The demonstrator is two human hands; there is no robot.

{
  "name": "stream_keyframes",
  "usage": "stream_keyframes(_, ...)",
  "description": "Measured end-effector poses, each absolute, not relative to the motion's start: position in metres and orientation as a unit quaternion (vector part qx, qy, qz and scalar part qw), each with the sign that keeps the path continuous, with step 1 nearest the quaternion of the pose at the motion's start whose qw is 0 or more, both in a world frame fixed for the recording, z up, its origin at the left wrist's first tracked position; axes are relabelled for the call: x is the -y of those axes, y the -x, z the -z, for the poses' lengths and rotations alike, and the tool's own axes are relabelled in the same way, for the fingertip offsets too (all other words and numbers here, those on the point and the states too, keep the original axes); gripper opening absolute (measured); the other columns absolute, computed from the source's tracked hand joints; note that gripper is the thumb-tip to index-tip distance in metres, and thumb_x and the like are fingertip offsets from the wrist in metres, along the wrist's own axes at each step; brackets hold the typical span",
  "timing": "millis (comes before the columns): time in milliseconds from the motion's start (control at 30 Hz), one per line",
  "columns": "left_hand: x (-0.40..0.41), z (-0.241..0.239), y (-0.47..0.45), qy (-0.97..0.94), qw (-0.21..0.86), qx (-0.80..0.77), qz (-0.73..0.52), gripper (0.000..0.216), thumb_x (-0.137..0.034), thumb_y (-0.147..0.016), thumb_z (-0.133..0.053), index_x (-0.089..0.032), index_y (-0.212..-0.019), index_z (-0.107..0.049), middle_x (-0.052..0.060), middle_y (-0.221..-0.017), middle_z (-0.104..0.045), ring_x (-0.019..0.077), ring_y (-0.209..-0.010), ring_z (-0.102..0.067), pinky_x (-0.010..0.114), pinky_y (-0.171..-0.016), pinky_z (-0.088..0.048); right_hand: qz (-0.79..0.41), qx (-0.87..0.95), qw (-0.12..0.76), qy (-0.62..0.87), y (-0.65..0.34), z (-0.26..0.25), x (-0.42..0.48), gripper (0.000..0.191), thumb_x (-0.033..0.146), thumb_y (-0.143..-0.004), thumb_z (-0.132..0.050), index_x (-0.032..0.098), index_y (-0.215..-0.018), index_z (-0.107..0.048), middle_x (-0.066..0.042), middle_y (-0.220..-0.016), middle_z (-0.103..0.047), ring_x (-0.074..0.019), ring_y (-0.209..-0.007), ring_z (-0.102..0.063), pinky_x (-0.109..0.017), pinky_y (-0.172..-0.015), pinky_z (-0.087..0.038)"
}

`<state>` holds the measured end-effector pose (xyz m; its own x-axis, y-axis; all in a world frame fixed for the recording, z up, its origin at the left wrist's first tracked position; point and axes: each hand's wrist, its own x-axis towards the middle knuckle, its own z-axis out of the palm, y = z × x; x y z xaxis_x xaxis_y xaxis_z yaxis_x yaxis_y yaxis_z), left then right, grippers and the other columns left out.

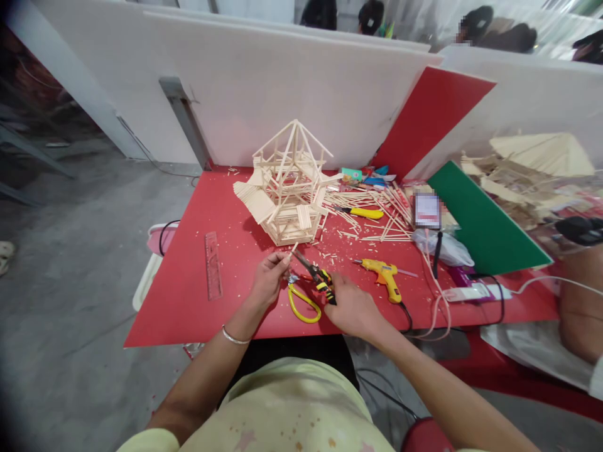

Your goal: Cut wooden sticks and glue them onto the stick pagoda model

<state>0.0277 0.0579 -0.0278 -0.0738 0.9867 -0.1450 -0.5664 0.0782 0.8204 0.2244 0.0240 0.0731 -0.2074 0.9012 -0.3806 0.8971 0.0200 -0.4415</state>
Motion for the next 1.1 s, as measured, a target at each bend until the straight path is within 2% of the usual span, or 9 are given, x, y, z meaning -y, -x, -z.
stream_keyframes(100, -0.057, 0.025, -0.027, -0.278, 0.618, -0.385, -0.627, 0.031, -0.041, -0.074, -0.079, -0.016, -0.084, -0.064, -0.004, -0.061, -0.053, 0.0050, -0.047, -0.043, 0.019, -0.048, -0.036, -0.192, 0.765, -0.043, 0.613, -0.216, -0.069, -0.035, 0.061, 0.036, -0.081, -0.054, 0.015, -0.138, -0.046, -0.020, -0.132, -0.058, -0.0344, -0.114, -0.058, -0.041, -0.088, -0.044)
stream_keyframes(333, -0.055, 0.021, -0.027, -0.306, 0.602, -0.401, -0.619, 0.031, -0.042, -0.075, -0.077, -0.016, -0.083, -0.063, -0.004, -0.066, -0.054, 0.0073, -0.054, -0.050, 0.021, -0.054, -0.045, -0.125, 0.801, -0.031, 0.585, -0.210, -0.059, -0.043, 0.055, 0.035, -0.083, -0.057, 0.019, -0.134, -0.047, -0.016, -0.124, -0.062, -0.0297, -0.110, -0.060, -0.034, -0.083, -0.042)
stream_keyframes(733, -0.053, 0.019, -0.026, -0.333, 0.587, -0.408, -0.615, 0.030, -0.043, -0.076, -0.076, -0.016, -0.083, -0.064, -0.003, -0.068, -0.052, 0.0076, -0.057, -0.046, 0.022, -0.059, -0.048, -0.126, 0.817, -0.018, 0.563, -0.212, -0.052, -0.049, 0.046, 0.040, -0.087, -0.054, 0.020, -0.128, -0.051, -0.014, -0.119, -0.067, -0.0271, -0.101, -0.064, -0.032, -0.077, -0.040)
stream_keyframes(933, -0.050, 0.012, -0.024, -0.431, 0.501, -0.448, -0.602, 0.025, -0.036, -0.083, -0.068, -0.016, -0.069, -0.062, 0.002, -0.073, -0.055, 0.0125, -0.067, -0.051, 0.025, -0.063, -0.047, -0.109, 0.815, -0.026, 0.568, -0.219, -0.047, -0.050, 0.042, 0.037, -0.085, -0.056, 0.019, -0.122, -0.053, -0.013, -0.114, -0.069, -0.0258, -0.095, -0.064, -0.030, -0.073, -0.038)
stream_keyframes(1000, -0.050, 0.012, -0.024, -0.456, 0.485, -0.455, -0.592, 0.026, -0.035, -0.085, -0.066, -0.016, -0.066, -0.063, 0.002, -0.072, -0.056, 0.0125, -0.067, -0.051, 0.024, -0.064, -0.045, -0.116, 0.819, -0.022, 0.562, -0.223, -0.045, -0.051, 0.043, 0.034, -0.084, -0.056, 0.018, -0.123, -0.052, -0.013, -0.115, -0.068, -0.0265, -0.098, -0.063, -0.031, -0.076, -0.039)
stream_keyframes(1100, -0.050, 0.014, -0.025, -0.439, 0.519, -0.444, -0.584, 0.026, -0.036, -0.085, -0.066, -0.016, -0.068, -0.066, 0.001, -0.065, -0.053, 0.0109, -0.058, -0.047, 0.024, -0.057, -0.040, -0.124, 0.827, 0.003, 0.548, -0.228, -0.041, -0.052, 0.053, 0.031, -0.082, -0.057, 0.016, -0.132, -0.047, -0.016, -0.125, -0.062, -0.0281, -0.110, -0.059, -0.032, -0.085, -0.041)
